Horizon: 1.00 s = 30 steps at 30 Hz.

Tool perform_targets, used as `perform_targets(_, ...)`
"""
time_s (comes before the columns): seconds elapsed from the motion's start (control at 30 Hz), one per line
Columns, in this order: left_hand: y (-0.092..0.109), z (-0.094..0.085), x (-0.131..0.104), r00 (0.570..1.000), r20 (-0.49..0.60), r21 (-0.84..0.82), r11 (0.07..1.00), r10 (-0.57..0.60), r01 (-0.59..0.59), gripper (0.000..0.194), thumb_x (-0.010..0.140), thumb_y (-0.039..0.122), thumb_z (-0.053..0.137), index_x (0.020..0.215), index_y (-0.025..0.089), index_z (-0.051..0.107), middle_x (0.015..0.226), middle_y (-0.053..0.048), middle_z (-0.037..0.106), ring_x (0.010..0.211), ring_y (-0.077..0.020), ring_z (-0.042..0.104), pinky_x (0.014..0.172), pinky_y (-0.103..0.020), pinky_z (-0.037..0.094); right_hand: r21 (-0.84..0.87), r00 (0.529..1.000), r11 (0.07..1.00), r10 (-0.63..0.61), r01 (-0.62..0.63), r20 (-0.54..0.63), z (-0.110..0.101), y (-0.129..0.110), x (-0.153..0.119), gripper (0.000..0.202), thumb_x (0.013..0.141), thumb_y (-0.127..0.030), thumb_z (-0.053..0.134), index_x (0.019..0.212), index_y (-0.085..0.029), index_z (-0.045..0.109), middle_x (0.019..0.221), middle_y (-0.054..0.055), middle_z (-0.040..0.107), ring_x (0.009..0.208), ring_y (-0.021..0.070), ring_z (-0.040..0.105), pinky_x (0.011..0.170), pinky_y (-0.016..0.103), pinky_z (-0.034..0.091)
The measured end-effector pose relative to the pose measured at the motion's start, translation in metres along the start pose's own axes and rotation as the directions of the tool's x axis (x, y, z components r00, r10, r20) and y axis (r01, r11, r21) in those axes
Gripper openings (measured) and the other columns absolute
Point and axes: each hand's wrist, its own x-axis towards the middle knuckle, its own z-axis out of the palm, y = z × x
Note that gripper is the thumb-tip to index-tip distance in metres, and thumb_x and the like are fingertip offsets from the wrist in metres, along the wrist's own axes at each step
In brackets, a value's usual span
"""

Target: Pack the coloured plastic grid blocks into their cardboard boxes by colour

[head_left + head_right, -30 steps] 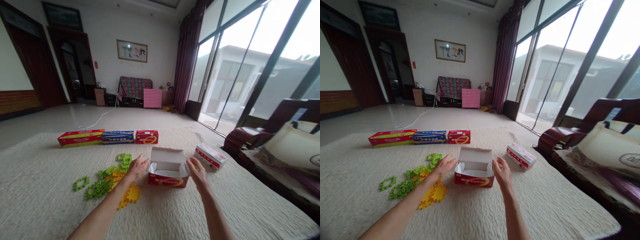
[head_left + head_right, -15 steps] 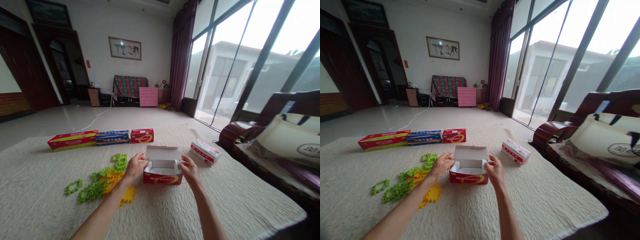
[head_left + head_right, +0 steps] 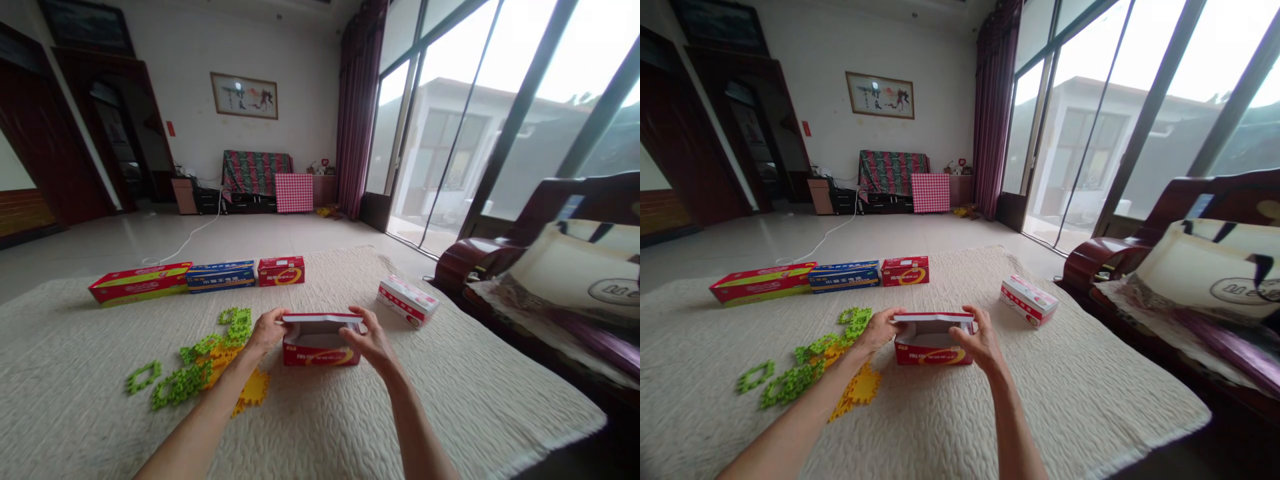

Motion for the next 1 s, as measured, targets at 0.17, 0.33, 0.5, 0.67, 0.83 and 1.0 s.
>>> perform_targets(0.17, -0.003, -0.005, -0.005, 1.0, -0.012, 0.013, 1.0, 0.024, -0.023, 0.043, 0.057, 0.018, 0.067, 0.099, 0.015, 0.071, 0.097, -0.007, 0.073, 0.075, -0.0174, 0.065, 0.066, -0.024, 0.048, 0.117, 0.989, 0.99, 0.061, -0.077, 0.133, -0.005, -0.002, -0.002, 0.047, 0.072, -0.055, 0.065, 0.103, -0.02, 0.066, 0.105, 0.008, 0.065, 0.09, 0.0235, 0.062, 0.079, 0.036, 0.051)
perform_targets(0.33, -0.001, -0.009, -0.02, 1.0, 0.003, 0.006, 1.0, 0.014, -0.014, 0.041, 0.068, 0.027, 0.06, 0.106, 0.015, 0.07, 0.089, -0.005, 0.072, 0.059, -0.0132, 0.058, 0.054, -0.022, 0.044, 0.107, 0.981, 0.994, -0.015, -0.005, 0.191, -0.008, 0.004, 0.0, 0.036, 0.072, -0.05, 0.067, 0.091, -0.019, 0.07, 0.123, 0.011, 0.06, 0.108, 0.028, 0.058, 0.085, 0.039, 0.05)
perform_targets(0.5, 0.006, -0.015, -0.034, 0.999, 0.042, -0.043, 0.999, 0.008, -0.006, 0.045, 0.081, 0.042, 0.049, 0.113, 0.014, 0.066, 0.078, -0.003, 0.068, 0.063, -0.0145, 0.058, 0.054, -0.022, 0.044, 0.044, 0.971, 0.995, -0.092, 0.085, 0.219, -0.011, 0.01, 0.002, 0.029, 0.075, -0.042, 0.065, 0.094, -0.021, 0.071, 0.124, 0.012, 0.058, 0.113, 0.0268, 0.056, 0.087, 0.037, 0.051)
perform_targets(0.67, 0.009, -0.019, -0.041, 0.988, 0.097, -0.007, 0.993, 0.116, -0.116, 0.042, 0.075, 0.041, 0.061, 0.109, 0.017, 0.068, 0.07, 0.0, 0.066, 0.065, -0.0146, 0.058, 0.063, -0.023, 0.046, 0.028, 0.963, 0.993, -0.119, 0.116, 0.24, -0.011, 0.018, 0.003, 0.028, 0.077, -0.041, 0.064, 0.095, -0.021, 0.07, 0.125, 0.011, 0.056, 0.115, 0.026, 0.055, 0.086, 0.036, 0.051)
perform_targets(0.83, 0.004, -0.017, -0.037, 0.989, 0.063, 0.024, 0.99, 0.136, -0.138, 0.042, 0.071, 0.041, 0.065, 0.106, 0.017, 0.07, 0.07, -0.001, 0.066, 0.065, -0.0154, 0.058, 0.061, -0.023, 0.047, -0.011, 0.962, 0.991, -0.125, 0.132, 0.242, -0.011, 0.023, 0.004, 0.029, 0.078, -0.041, 0.063, 0.097, -0.021, 0.069, 0.125, 0.011, 0.055, 0.109, 0.0246, 0.058, 0.083, 0.035, 0.053)
perform_targets(1.0, -0.002, -0.016, -0.034, 0.988, 0.055, 0.034, 0.989, 0.141, -0.143, 0.045, 0.073, 0.044, 0.065, 0.109, 0.018, 0.07, 0.07, -0.002, 0.065, 0.065, -0.0155, 0.058, 0.061, -0.023, 0.046, -0.065, 0.961, 0.986, -0.133, 0.153, 0.241, -0.011, 0.019, 0.003, 0.027, 0.079, -0.041, 0.061, 0.096, -0.021, 0.068, 0.122, 0.011, 0.056, 0.104, 0.0236, 0.06, 0.081, 0.035, 0.053)
